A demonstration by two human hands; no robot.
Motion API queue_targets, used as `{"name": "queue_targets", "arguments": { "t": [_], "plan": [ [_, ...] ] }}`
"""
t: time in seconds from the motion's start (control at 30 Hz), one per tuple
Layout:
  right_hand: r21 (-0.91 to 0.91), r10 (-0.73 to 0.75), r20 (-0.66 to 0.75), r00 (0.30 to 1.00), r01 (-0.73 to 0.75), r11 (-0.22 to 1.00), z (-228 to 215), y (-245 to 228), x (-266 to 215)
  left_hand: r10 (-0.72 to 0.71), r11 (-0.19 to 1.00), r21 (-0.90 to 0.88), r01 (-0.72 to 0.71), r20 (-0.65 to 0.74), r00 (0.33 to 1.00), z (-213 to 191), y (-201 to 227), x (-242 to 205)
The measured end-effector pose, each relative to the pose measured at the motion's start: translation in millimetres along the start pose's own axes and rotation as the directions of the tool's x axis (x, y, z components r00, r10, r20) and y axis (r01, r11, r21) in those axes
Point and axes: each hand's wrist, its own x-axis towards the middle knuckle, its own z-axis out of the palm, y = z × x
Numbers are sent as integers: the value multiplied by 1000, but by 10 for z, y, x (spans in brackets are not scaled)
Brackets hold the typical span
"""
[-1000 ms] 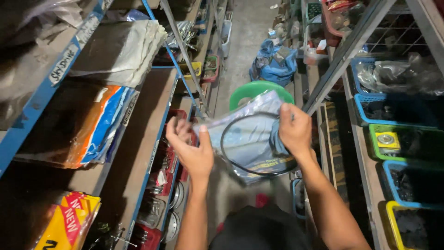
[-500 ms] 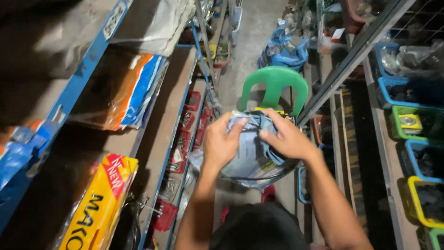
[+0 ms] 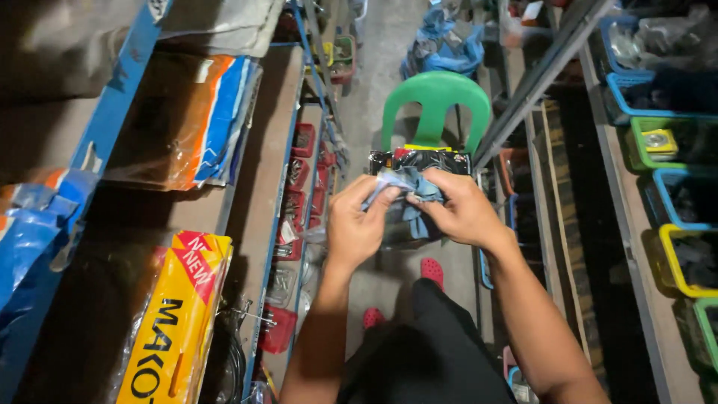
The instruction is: The person wipes the surface of several packaged items, including a bicycle cable and a black box, using a blue cloth. The person handles the items one at a time, turning them over to wipe different sides while standing in a narrow aisle between shelves.
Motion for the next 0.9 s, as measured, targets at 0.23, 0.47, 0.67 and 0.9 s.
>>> {"name": "queue_targets", "arguments": {
  "t": [0.23, 0.47, 0.67, 0.9],
  "plan": [
    [2, 9, -46, 999, -9, 1000, -181, 352, 24, 38, 999, 42, -30, -193, 980, -169, -290, 23],
    [23, 83, -25, 996, -83, 996, -403, 827, 225, -51, 990, 108, 93, -337, 940, -154, -400, 258],
    [-37, -98, -50, 994, 96, 995, -548, 735, 811, -98, 992, 49, 117, -298, 950, 639, -446, 685],
    [-63, -211, 37, 977, 213, 975, -1043, 1084, 1180, -62, 996, 34, 81, -378, 924, 949, -618, 1033]
  ]
}}
